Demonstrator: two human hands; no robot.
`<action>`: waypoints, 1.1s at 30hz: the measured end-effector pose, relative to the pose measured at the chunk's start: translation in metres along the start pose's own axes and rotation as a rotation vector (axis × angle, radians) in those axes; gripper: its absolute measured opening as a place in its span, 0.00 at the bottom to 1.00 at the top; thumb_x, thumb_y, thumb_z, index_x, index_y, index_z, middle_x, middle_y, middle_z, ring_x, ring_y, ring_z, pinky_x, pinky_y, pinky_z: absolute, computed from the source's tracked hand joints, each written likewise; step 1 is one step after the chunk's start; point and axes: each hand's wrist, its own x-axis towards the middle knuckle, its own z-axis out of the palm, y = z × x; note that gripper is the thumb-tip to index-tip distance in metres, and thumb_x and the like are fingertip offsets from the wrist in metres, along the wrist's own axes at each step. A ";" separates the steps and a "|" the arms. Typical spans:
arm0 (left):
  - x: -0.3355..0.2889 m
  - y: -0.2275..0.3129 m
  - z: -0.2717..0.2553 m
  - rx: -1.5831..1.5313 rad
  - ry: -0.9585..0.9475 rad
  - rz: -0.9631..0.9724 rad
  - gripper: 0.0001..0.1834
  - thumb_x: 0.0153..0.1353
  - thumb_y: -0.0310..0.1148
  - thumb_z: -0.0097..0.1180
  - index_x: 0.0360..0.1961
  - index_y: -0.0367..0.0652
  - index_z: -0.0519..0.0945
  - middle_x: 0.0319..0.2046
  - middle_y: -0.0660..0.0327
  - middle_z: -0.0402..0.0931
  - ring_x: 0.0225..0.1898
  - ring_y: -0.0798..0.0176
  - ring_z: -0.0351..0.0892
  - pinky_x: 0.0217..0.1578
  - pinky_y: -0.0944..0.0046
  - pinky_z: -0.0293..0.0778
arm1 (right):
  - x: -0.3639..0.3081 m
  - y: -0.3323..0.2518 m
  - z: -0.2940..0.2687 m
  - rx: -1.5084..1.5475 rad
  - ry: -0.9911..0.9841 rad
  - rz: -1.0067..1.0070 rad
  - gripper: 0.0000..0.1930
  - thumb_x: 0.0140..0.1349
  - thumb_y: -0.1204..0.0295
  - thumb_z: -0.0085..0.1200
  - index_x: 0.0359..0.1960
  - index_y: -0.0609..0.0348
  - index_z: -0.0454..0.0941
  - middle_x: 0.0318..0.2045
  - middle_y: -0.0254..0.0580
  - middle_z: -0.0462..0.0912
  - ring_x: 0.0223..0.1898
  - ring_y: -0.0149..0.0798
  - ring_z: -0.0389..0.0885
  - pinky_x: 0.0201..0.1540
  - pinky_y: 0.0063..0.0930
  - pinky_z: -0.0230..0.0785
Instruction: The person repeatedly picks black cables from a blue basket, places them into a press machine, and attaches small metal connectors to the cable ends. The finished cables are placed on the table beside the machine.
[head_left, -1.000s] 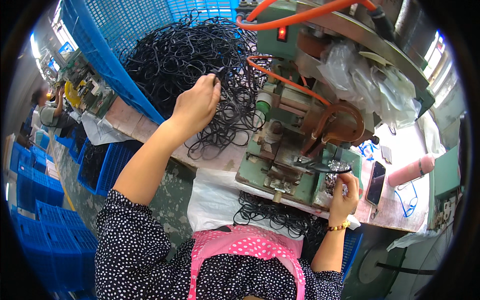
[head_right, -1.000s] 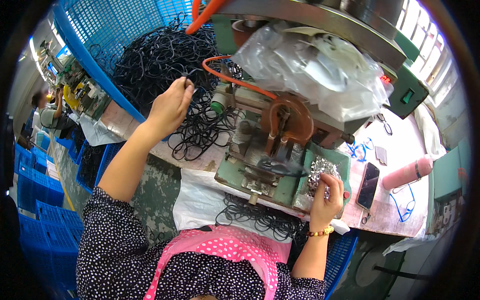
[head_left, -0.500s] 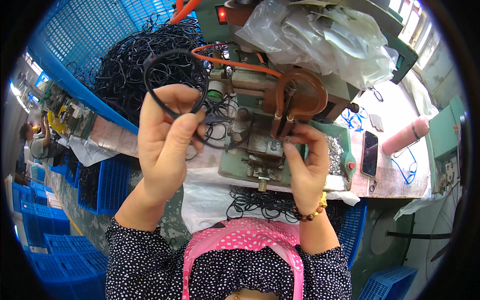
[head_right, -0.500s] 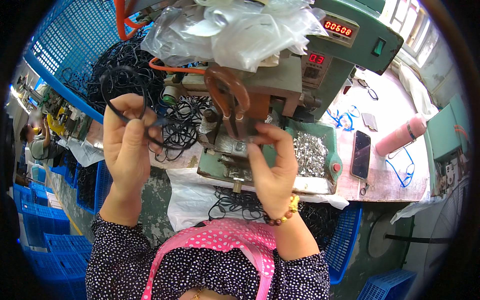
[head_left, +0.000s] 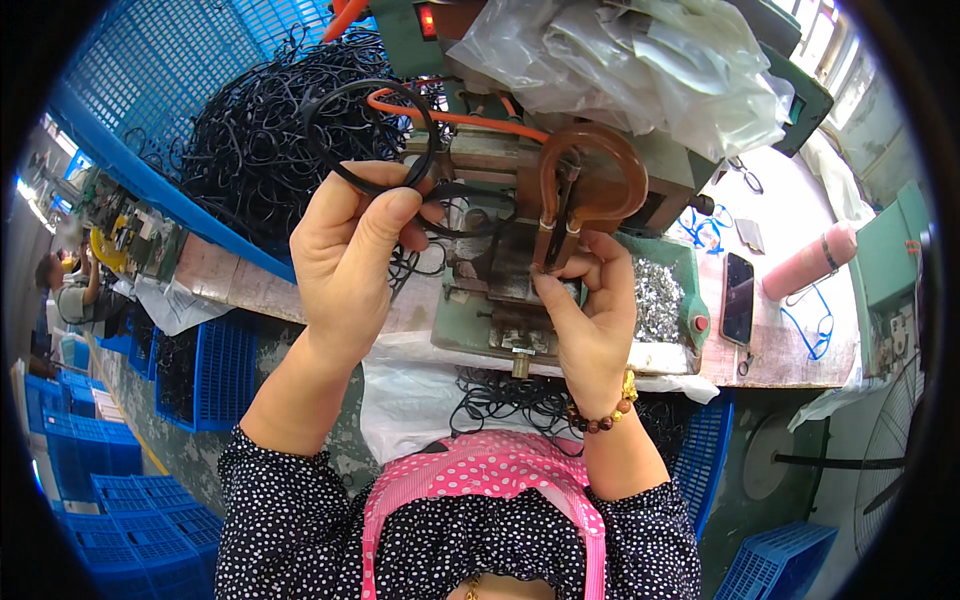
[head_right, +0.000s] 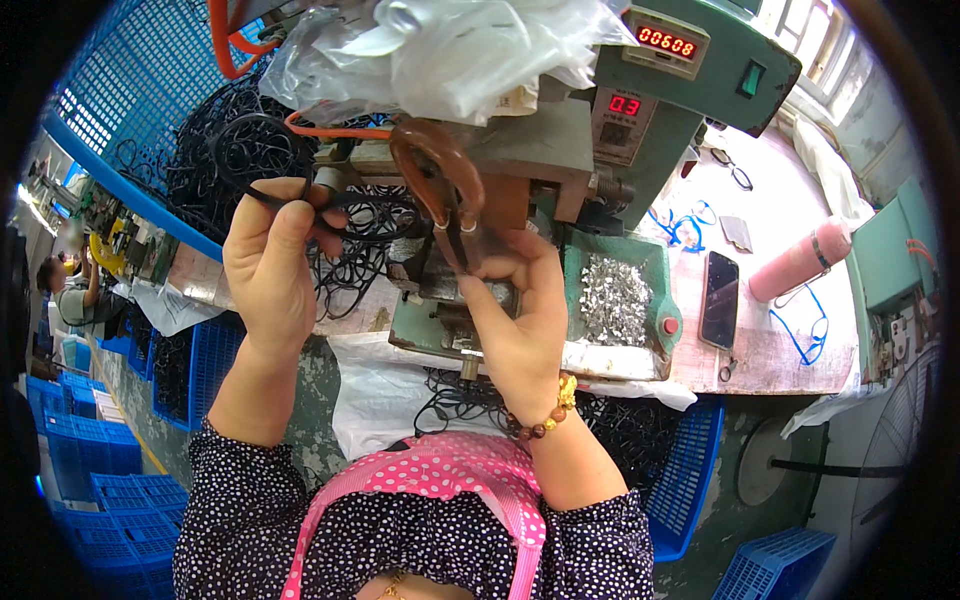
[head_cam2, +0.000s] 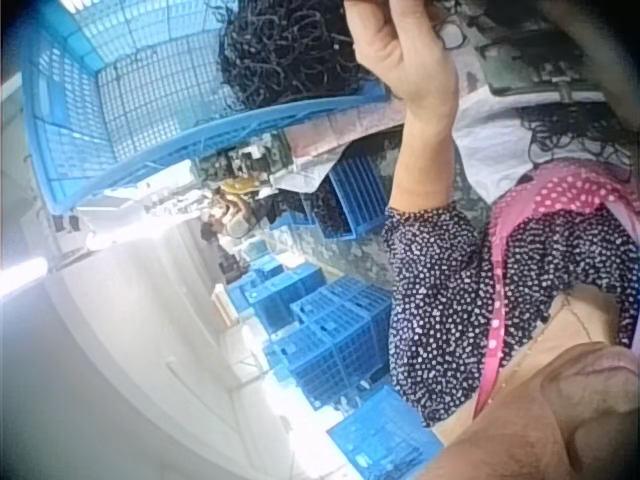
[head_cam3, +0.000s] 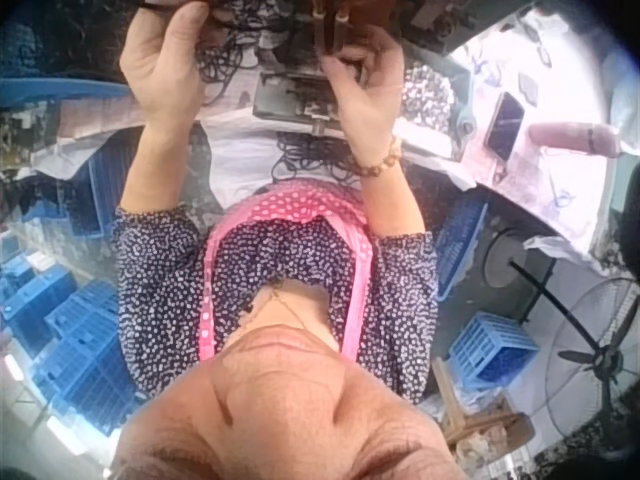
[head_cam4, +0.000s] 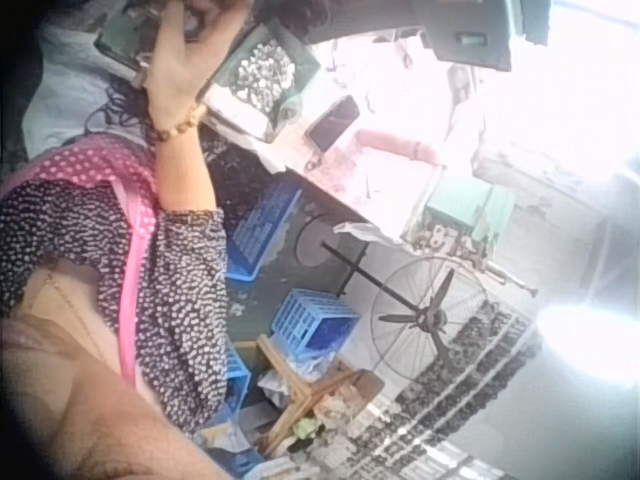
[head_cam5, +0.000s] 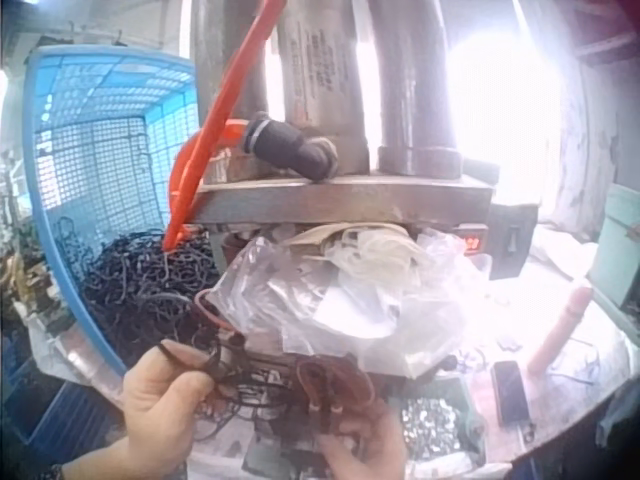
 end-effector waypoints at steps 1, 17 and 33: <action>0.001 -0.001 0.000 0.000 -0.012 0.015 0.09 0.72 0.29 0.57 0.48 0.35 0.79 0.40 0.58 0.85 0.36 0.73 0.81 0.32 0.74 0.74 | -0.001 0.000 0.000 0.000 0.005 -0.005 0.27 0.64 0.86 0.57 0.64 0.66 0.63 0.43 0.39 0.82 0.46 0.28 0.79 0.52 0.22 0.72; -0.036 0.003 0.029 0.143 -0.321 -0.049 0.05 0.67 0.22 0.59 0.42 0.31 0.80 0.33 0.57 0.83 0.31 0.70 0.82 0.32 0.69 0.77 | -0.005 0.002 -0.017 -0.035 0.047 -0.082 0.19 0.66 0.84 0.55 0.58 0.68 0.69 0.44 0.44 0.83 0.50 0.32 0.80 0.56 0.24 0.70; -0.020 -0.012 0.042 0.433 -0.429 0.218 0.08 0.59 0.27 0.67 0.34 0.35 0.81 0.28 0.53 0.79 0.27 0.47 0.81 0.26 0.57 0.74 | -0.013 -0.002 -0.049 -0.156 0.220 -0.120 0.14 0.67 0.85 0.53 0.54 0.67 0.74 0.46 0.43 0.82 0.50 0.33 0.80 0.63 0.32 0.67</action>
